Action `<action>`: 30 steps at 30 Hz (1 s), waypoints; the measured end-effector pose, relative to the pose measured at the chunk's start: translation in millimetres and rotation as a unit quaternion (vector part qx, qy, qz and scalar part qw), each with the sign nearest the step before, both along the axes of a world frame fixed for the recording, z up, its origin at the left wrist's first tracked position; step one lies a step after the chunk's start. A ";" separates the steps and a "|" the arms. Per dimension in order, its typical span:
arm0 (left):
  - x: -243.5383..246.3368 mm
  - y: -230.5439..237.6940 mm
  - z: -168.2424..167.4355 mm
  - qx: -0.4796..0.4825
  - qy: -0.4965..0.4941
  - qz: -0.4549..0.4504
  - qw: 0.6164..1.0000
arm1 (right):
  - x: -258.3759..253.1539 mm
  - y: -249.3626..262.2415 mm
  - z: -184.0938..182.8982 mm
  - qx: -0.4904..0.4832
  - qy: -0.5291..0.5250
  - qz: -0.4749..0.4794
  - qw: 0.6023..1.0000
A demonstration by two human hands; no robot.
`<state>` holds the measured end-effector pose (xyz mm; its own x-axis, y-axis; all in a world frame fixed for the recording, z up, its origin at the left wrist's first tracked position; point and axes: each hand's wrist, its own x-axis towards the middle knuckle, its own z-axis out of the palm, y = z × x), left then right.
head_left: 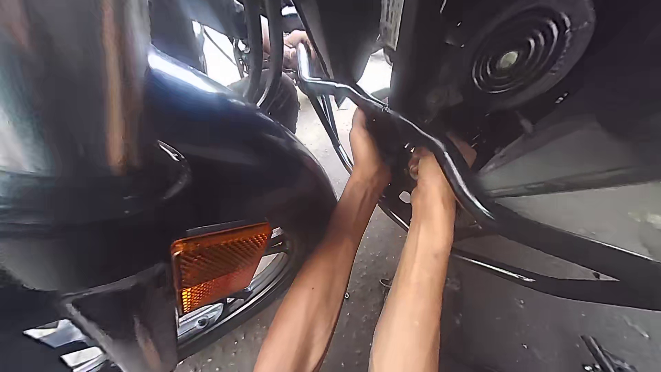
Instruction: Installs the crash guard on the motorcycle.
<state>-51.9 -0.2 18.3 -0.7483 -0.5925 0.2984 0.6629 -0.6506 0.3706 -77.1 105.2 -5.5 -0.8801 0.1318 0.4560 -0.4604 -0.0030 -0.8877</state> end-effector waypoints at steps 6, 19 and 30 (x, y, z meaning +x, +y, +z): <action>22.5 5.7 17.0 0.010 -0.094 -0.003 0.995 | 22.1 -12.2 21.3 -0.008 0.072 0.020 0.997; 18.1 6.6 14.8 -0.015 -0.079 0.033 0.996 | 43.3 -21.1 36.3 -0.056 0.062 0.012 0.996; 36.9 0.5 22.4 0.011 -0.046 0.049 0.998 | 34.8 -23.2 31.8 0.037 0.080 -0.092 0.992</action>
